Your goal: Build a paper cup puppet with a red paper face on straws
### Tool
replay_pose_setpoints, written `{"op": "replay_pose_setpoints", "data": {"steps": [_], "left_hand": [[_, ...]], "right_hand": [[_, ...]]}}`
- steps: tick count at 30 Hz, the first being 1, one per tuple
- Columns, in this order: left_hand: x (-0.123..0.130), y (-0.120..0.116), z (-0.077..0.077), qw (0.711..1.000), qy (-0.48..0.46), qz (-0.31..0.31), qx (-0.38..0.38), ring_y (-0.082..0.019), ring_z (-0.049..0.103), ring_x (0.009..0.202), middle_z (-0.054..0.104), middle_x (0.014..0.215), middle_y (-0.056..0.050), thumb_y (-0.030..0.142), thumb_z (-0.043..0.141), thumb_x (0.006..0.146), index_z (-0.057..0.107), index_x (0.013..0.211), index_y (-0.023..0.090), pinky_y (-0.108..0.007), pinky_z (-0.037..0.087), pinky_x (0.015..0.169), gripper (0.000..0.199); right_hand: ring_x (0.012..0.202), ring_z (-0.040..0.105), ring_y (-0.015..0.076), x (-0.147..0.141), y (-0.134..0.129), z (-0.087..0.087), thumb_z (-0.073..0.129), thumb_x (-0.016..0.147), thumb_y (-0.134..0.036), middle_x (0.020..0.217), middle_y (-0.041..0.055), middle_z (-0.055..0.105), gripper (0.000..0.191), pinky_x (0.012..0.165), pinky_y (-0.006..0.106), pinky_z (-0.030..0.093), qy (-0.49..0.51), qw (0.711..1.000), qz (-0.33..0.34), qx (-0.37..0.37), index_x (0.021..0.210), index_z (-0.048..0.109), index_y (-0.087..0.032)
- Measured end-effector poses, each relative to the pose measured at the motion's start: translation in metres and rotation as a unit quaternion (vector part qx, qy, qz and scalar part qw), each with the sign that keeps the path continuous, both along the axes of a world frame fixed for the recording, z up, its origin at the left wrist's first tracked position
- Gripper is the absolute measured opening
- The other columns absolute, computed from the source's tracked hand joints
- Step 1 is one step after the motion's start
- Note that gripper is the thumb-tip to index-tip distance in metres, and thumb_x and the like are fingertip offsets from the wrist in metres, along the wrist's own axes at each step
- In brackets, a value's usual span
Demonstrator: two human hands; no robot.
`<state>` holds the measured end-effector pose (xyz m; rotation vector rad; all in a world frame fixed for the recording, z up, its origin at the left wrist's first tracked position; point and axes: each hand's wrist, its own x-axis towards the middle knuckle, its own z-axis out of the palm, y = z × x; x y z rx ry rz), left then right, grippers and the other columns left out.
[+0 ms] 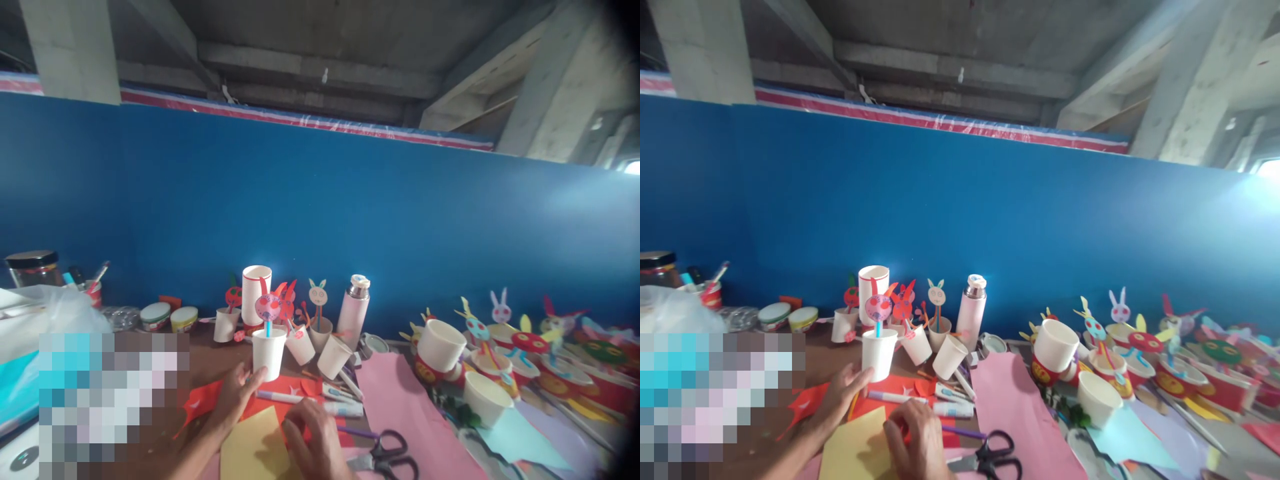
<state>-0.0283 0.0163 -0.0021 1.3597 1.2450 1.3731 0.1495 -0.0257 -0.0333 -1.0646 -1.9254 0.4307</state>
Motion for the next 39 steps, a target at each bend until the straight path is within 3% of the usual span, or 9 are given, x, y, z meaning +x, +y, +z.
{"op": "replay_pose_setpoints", "data": {"steps": [4,8,11,21,27,34,39], "left_hand": [[-0.005,0.004,-0.004,1.0,0.002,0.01,0.0,-0.02,0.057,0.05,0.064,0.052,-0.001,0.045,0.06,0.064,0.064,0.077,0.015,-0.028,0.045,0.051,0.033],[-0.012,0.011,-0.013,1.0,-0.002,0.02,0.013,-0.026,0.065,0.075,0.072,0.08,-0.008,0.042,0.064,0.061,0.064,0.085,0.015,-0.031,0.051,0.069,0.036],[-0.02,0.016,-0.021,0.999,-0.003,0.03,0.016,-0.028,0.065,0.086,0.071,0.093,-0.011,0.038,0.065,0.062,0.062,0.089,0.014,-0.033,0.052,0.073,0.036],[-0.026,0.02,-0.028,0.998,0.009,0.051,0.028,-0.029,0.064,0.091,0.069,0.099,-0.014,0.035,0.065,0.063,0.056,0.086,0.015,-0.036,0.052,0.077,0.032],[-0.025,0.018,-0.025,0.998,0.01,0.049,0.035,-0.029,0.065,0.089,0.071,0.096,-0.013,0.041,0.063,0.063,0.059,0.081,0.017,-0.035,0.052,0.075,0.03],[-0.025,0.017,-0.017,0.998,0.01,0.048,0.045,-0.028,0.064,0.091,0.07,0.1,-0.012,0.047,0.06,0.065,0.062,0.093,0.015,-0.032,0.053,0.069,0.042],[-0.04,0.021,-0.01,0.992,0.017,0.116,0.046,-0.026,0.065,0.078,0.072,0.087,-0.009,0.05,0.058,0.064,0.06,0.098,0.014,-0.026,0.05,0.053,0.049]], "right_hand": [[0.06,0.048,0.0116,0.002,0.0,-0.004,0.047,0.083,-0.023,0.063,-0.0001,0.054,0.018,0.058,0.022,0.034,-0.062,0.998,0.008,0.023,0.067,0.052,-0.018],[0.062,0.048,0.0122,0.001,0.001,-0.011,0.05,0.081,-0.024,0.064,0.0002,0.055,0.015,0.061,0.023,0.034,-0.09,0.995,0.012,0.048,0.067,0.051,-0.018],[0.063,0.048,0.0127,0.001,0.001,-0.016,0.049,0.081,-0.025,0.065,0.0003,0.054,0.015,0.062,0.024,0.034,-0.101,0.992,0.022,0.078,0.067,0.05,-0.019],[0.061,0.048,0.0119,-0.002,0.002,-0.029,0.05,0.08,-0.022,0.063,-0.0008,0.052,0.016,0.062,0.022,0.033,-0.088,0.993,0.007,0.079,0.065,0.048,-0.019],[0.06,0.048,0.0127,-0.002,0.006,-0.039,0.045,0.083,-0.027,0.062,-0.0002,0.054,0.019,0.061,0.023,0.033,-0.057,0.99,0.013,0.125,0.067,0.051,-0.02],[0.061,0.052,0.0126,0.0,0.001,-0.026,0.043,0.085,-0.028,0.063,-0.0003,0.057,0.02,0.062,0.022,0.036,-0.083,0.994,0.022,0.067,0.069,0.053,-0.021],[0.063,0.053,0.0127,0.0,-0.001,-0.019,0.043,0.086,-0.026,0.066,0.0006,0.059,0.02,0.063,0.021,0.036,-0.093,0.995,0.029,0.034,0.071,0.055,-0.02]]}}
